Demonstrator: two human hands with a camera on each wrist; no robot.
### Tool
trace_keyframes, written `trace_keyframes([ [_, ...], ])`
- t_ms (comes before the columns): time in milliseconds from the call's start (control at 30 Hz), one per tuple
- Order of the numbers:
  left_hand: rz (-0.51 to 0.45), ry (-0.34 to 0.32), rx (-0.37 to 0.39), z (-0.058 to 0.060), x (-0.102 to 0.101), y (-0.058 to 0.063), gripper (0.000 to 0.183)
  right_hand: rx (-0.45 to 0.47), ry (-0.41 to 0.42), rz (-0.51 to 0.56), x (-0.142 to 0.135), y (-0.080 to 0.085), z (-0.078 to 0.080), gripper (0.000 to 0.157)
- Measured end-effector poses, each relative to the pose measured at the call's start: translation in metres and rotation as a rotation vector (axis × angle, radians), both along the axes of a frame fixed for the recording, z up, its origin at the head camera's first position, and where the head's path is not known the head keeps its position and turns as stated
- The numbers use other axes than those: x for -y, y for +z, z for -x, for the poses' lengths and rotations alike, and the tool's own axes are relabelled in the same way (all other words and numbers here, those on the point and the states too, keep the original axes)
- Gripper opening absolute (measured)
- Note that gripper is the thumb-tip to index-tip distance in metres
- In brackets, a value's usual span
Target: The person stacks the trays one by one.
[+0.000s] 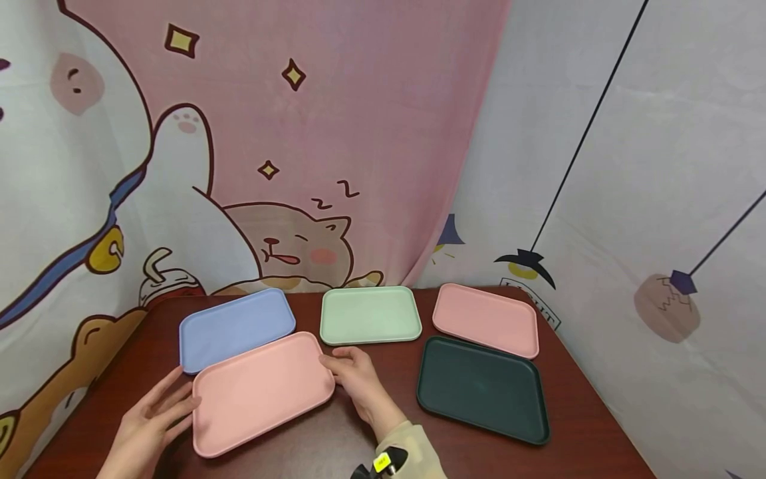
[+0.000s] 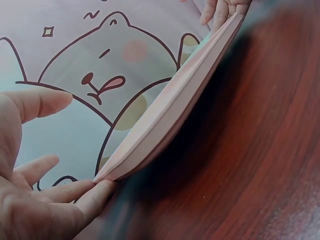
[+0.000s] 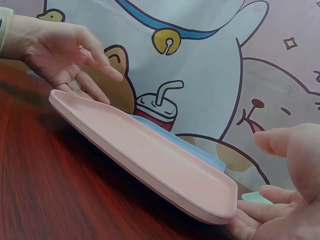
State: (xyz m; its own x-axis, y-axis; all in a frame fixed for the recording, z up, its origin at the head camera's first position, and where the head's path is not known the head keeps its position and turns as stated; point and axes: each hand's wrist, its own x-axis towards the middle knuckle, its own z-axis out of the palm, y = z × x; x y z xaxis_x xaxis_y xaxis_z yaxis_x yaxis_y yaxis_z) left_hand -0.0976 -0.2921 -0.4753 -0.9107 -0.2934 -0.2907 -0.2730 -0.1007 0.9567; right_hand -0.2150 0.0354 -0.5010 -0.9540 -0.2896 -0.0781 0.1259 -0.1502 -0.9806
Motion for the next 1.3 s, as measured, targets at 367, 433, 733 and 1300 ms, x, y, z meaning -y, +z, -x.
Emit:
trace_keyframes([
  [367, -0.045, 0.005, 0.006, 0.001, 0.005, 0.003, 0.102, -0.007, 0.009, -0.005, -0.006, 0.004, -0.002, 0.05],
  [433, -0.051, 0.009, 0.008, 0.001, 0.007, 0.002, 0.103, -0.012, 0.012, -0.007, -0.006, 0.004, -0.003, 0.048],
  [733, -0.051, 0.02, 0.028, 0.002, 0.012, -0.003, 0.105, -0.029, 0.032, -0.001, -0.009, 0.002, -0.005, 0.039],
  [1300, -0.043, 0.006, 0.084, 0.0, 0.019, -0.009, 0.095, 0.006, 0.088, 0.016, -0.01, 0.002, -0.008, 0.038],
])
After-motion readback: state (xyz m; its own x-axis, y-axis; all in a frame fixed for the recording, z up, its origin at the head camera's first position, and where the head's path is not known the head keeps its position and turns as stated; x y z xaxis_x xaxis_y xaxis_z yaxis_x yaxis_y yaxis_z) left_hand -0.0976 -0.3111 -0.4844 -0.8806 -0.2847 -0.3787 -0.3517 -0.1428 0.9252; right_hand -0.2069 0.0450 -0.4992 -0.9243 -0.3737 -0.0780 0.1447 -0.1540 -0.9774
